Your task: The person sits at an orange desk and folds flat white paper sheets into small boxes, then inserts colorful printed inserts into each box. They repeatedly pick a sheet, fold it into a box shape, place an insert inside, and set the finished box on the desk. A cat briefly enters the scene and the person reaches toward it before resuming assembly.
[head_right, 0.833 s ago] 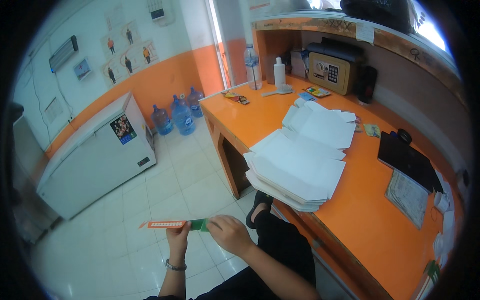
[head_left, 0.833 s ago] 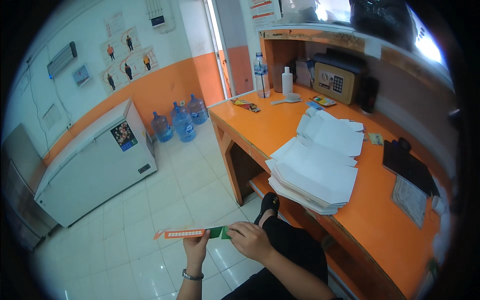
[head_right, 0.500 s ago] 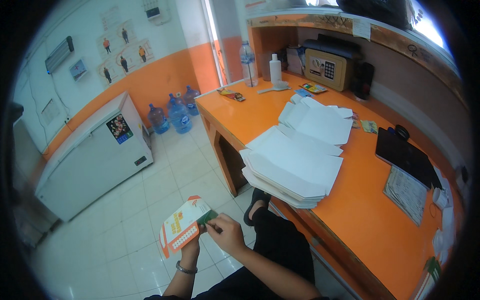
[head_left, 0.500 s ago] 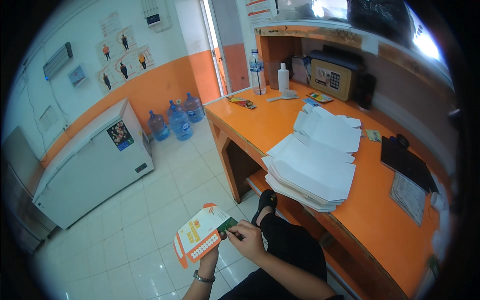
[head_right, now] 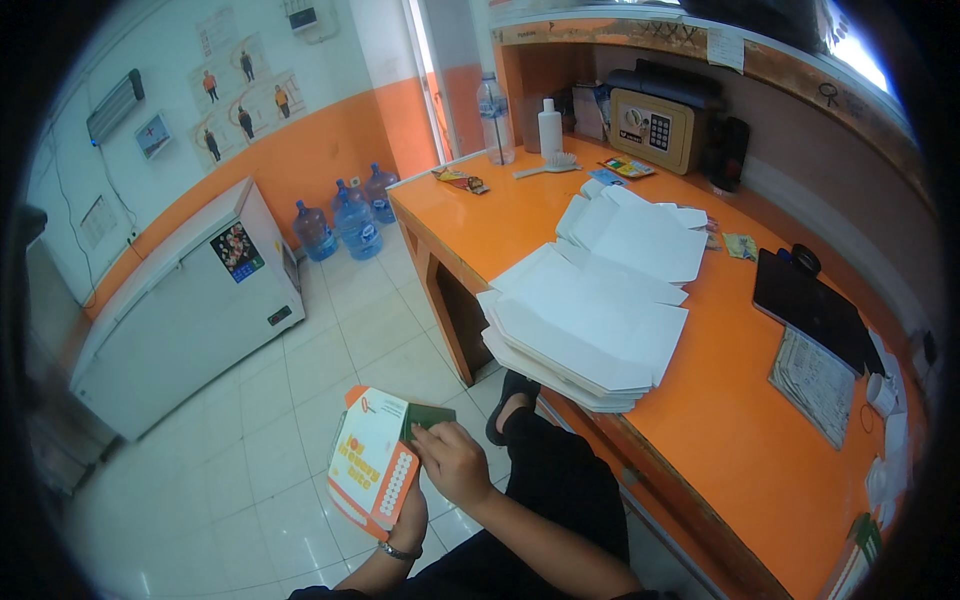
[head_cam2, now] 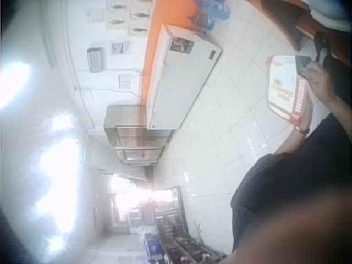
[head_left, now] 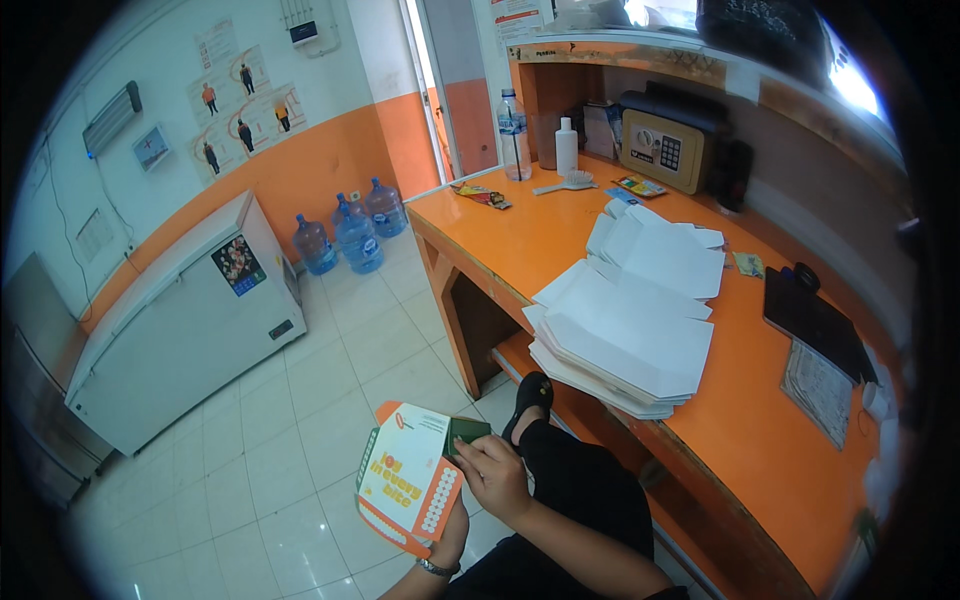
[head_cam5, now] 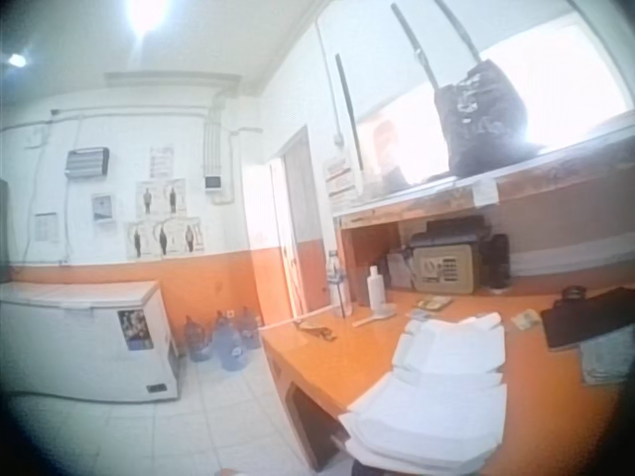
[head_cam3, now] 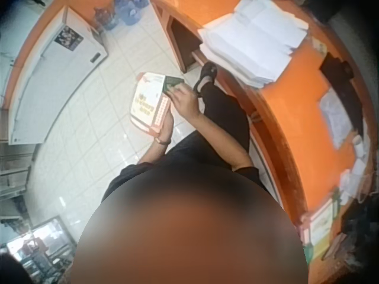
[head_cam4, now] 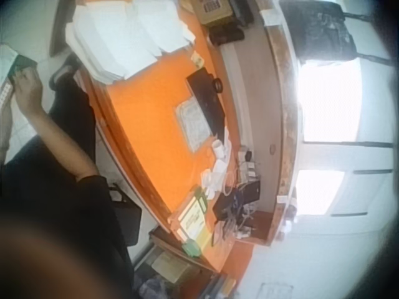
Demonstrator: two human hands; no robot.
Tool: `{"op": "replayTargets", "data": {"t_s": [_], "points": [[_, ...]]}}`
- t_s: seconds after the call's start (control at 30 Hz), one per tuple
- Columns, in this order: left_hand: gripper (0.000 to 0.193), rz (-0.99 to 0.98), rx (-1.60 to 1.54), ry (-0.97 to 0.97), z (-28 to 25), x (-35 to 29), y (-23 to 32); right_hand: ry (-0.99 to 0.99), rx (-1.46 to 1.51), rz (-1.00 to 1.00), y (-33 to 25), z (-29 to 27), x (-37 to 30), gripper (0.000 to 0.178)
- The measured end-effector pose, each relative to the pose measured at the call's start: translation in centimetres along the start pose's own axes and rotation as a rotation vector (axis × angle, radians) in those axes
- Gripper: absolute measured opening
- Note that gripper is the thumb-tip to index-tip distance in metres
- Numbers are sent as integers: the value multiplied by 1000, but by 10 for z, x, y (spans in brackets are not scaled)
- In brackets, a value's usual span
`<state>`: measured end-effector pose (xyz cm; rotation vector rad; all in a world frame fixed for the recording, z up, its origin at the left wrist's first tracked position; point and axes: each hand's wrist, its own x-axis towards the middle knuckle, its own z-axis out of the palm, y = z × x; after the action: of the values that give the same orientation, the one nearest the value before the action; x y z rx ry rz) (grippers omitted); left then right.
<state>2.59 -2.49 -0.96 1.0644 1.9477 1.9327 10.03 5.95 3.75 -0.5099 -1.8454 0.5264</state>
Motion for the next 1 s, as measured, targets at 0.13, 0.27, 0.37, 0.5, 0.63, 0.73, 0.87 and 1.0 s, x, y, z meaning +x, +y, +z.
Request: {"op": "replayTargets", "data": {"t_s": [0.13, 0.27, 0.37, 0.5, 0.63, 0.73, 0.87, 1.0], "points": [[25, 14, -11, 24, 7, -4, 10, 20, 84, 55, 0, 0, 1, 26], [26, -55, -43, 37, 9, -5, 25, -23, 74, 25, 1, -3, -3, 32], [28, -194, -119, 52, 9, -2, 34, -75, 4, -86, -1, 0, -5, 37], [22, -49, -83, 69, -2, 22, 20, -200, 113, 25, -7, 1, -4, 43], [22, 206, 311, 28, -19, 45, -20, -191, 92, -120, -11, -8, 0, 46], [24, 494, 559, -189, -24, 47, -45, -185, 11, -337, -17, -9, -2, 44], [21, 520, 459, -308, -17, 39, -47, -125, 44, -290, -15, -2, -5, 28], [20, 17, 288, -433, -17, 48, -27, -22, 7, -149, 6, -2, 2, 11]]}}
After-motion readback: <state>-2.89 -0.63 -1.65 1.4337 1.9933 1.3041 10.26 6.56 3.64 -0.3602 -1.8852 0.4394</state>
